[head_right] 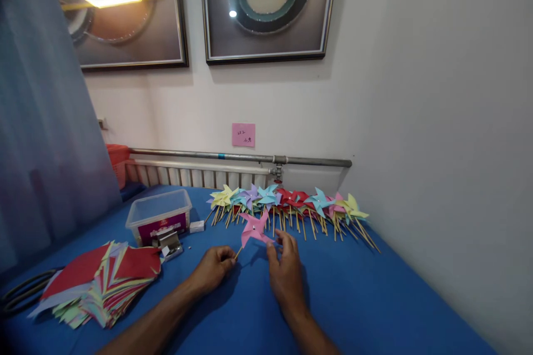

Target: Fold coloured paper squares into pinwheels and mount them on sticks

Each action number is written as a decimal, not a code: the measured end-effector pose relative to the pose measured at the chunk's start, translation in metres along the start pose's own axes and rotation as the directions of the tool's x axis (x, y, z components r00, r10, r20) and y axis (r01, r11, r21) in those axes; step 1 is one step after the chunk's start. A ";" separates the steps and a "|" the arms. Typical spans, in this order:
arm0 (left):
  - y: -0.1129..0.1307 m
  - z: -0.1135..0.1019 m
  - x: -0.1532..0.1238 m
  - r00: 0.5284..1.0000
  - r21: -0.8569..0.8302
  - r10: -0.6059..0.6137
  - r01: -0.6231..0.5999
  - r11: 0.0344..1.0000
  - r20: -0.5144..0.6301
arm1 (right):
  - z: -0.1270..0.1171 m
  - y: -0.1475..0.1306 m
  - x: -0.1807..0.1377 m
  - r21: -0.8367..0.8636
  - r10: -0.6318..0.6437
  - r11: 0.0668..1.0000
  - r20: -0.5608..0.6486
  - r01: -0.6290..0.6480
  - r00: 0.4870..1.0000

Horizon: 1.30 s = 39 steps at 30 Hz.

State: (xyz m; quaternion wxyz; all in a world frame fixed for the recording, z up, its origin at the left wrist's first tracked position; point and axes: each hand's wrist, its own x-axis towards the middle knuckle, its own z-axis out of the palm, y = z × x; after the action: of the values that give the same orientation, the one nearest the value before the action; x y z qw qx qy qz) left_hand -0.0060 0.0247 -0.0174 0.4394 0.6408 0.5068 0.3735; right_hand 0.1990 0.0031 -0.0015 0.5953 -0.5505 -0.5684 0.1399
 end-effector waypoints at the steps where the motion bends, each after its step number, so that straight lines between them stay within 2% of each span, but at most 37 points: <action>1: 0.000 0.000 0.000 1.000 -0.005 -0.002 0.002 1.000 0.007 | 0.000 0.003 0.001 -0.005 -0.005 1.000 0.027 0.005 1.000; 4: -0.001 0.000 0.000 1.000 -0.013 0.000 0.000 1.000 0.005 | 0.002 0.005 0.000 -0.019 -0.003 1.000 0.131 0.006 0.991; 9: -0.002 -0.002 0.003 1.000 -0.017 0.005 -0.005 1.000 -0.015 | 0.009 -0.006 -0.013 0.002 -0.055 0.998 0.231 0.056 0.971; 17: -0.005 0.000 0.002 0.999 -0.013 0.054 -0.054 0.998 0.000 | 0.012 -0.018 -0.026 0.060 -0.202 0.979 0.435 0.196 0.877; 20: -0.006 0.000 0.004 0.999 -0.021 0.050 -0.050 0.999 -0.001 | 0.012 -0.018 -0.028 0.063 -0.214 0.976 0.460 0.208 0.862; 27: -0.003 -0.002 0.006 0.998 -0.114 -0.030 0.023 0.993 -0.059 | 0.013 -0.017 -0.029 -0.004 -0.142 0.986 0.484 0.165 0.864; 35: 0.001 0.010 0.001 0.995 -0.360 -0.083 0.099 0.928 0.059 | 0.017 -0.021 -0.034 0.044 -0.052 0.998 0.483 0.035 0.874; 39: 0.002 0.013 0.000 0.992 -0.413 -0.107 0.125 0.902 0.065 | 0.020 -0.022 -0.037 0.046 -0.033 0.999 0.504 0.011 0.863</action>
State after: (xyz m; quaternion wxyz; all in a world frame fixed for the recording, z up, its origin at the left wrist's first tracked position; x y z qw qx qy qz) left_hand 0.0067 0.0217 -0.0201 0.5977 0.5085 0.4436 0.4329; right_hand 0.1607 -0.0241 -0.0084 0.4390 -0.4758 -0.7073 0.2840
